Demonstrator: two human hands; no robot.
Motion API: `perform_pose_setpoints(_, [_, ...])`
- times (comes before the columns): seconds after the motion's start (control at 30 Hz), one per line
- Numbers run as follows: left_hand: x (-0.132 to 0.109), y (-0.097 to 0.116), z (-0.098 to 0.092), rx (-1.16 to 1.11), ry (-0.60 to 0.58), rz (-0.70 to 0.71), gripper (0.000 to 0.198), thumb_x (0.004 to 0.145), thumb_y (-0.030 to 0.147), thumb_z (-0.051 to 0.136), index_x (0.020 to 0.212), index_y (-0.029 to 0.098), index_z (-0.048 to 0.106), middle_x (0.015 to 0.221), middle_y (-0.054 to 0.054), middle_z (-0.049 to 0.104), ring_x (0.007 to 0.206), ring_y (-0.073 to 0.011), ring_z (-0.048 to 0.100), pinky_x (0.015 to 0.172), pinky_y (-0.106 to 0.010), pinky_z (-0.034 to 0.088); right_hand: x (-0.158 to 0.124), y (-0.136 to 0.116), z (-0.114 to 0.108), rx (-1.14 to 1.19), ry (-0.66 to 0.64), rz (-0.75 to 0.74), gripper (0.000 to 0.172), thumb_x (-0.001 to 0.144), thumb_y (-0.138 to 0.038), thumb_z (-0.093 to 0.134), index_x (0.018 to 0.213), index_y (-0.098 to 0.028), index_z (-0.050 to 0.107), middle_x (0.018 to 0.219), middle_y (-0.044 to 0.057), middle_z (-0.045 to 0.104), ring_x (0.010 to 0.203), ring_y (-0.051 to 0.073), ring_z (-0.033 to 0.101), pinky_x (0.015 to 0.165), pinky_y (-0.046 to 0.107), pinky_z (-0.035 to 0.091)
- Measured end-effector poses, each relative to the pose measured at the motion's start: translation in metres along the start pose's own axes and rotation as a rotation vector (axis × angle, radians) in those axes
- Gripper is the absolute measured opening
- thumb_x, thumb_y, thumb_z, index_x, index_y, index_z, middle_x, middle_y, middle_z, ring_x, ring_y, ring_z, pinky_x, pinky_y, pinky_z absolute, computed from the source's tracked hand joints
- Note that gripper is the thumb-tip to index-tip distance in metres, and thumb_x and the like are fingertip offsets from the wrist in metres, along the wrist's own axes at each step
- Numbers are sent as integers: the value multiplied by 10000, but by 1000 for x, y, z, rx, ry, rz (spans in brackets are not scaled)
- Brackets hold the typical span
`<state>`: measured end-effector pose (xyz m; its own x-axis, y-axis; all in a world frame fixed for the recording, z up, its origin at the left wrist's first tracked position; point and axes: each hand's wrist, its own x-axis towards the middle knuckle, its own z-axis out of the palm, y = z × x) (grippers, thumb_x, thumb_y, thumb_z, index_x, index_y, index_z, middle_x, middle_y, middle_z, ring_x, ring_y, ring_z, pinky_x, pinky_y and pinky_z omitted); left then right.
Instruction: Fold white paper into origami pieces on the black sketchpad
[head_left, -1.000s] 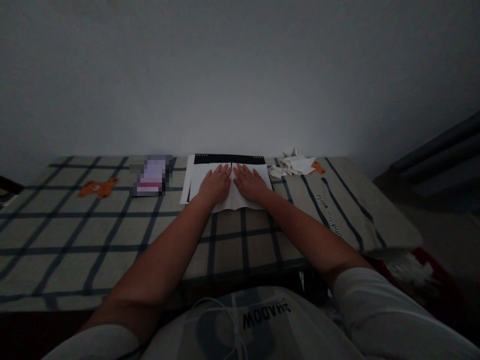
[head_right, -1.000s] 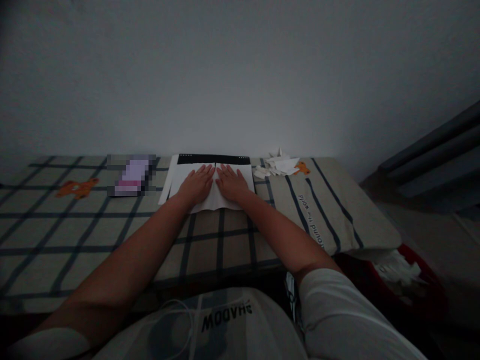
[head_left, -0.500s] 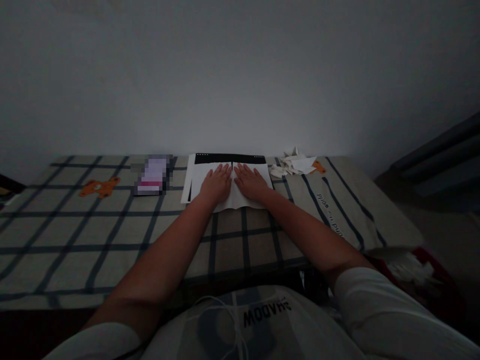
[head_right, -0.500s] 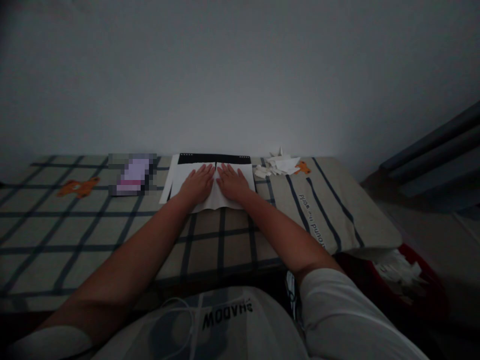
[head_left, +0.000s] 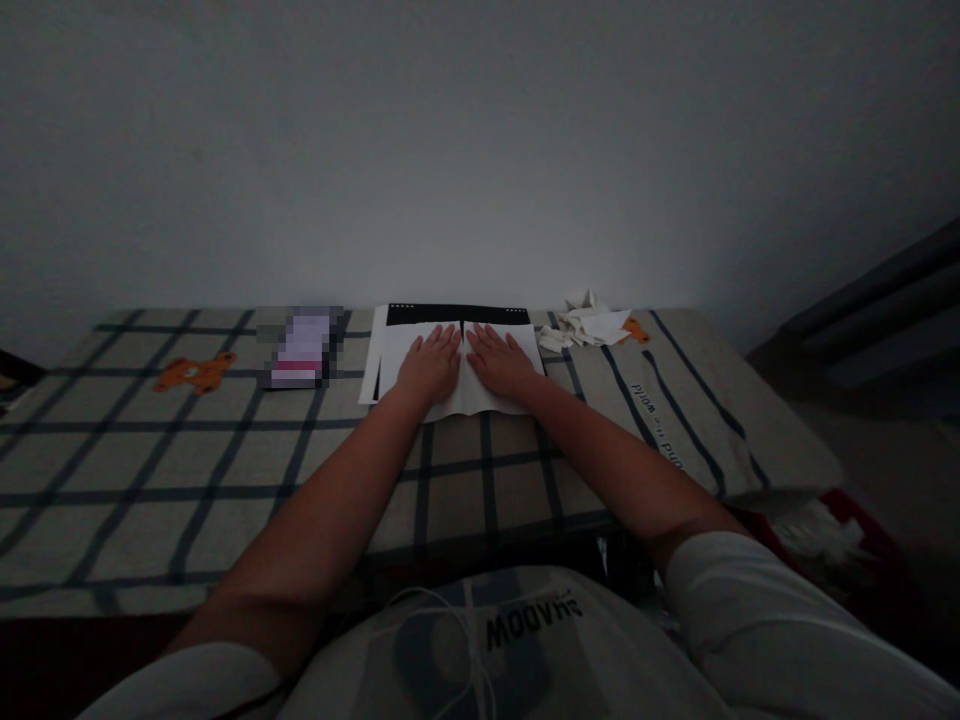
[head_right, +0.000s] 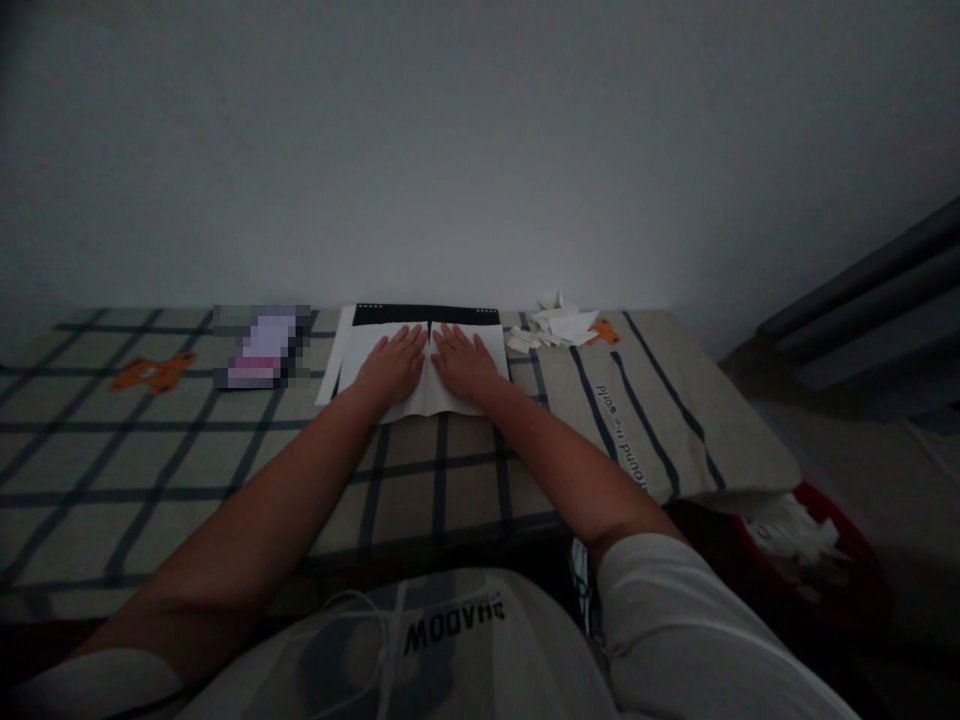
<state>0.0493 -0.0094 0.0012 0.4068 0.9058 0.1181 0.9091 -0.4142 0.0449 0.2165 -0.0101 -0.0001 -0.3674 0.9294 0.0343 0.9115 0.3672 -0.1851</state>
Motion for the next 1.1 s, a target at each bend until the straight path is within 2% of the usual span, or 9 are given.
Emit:
perform_pose_setpoints(0.67, [-2,1,-4,-3,-17,7,547,1014,274,232,1534,134,329,1619,-73,294,1505,-238,238,1206,-480,250,-1,3,0,-15,-4,-21,590,1026,-383,205,1572,-165,251,1651,85,189,1529,239,150,1219,515,164])
perform_pose_setpoints(1.1, [0,-2,0,2,0,21,549,1013,281,238,1538,142,323,1616,-76,304,1502,-240,246,1204,-485,246,0,6,3,-37,-1,-35,603,1022,-386,200,1569,-138,251,1651,97,182,1529,248,149,1215,529,167])
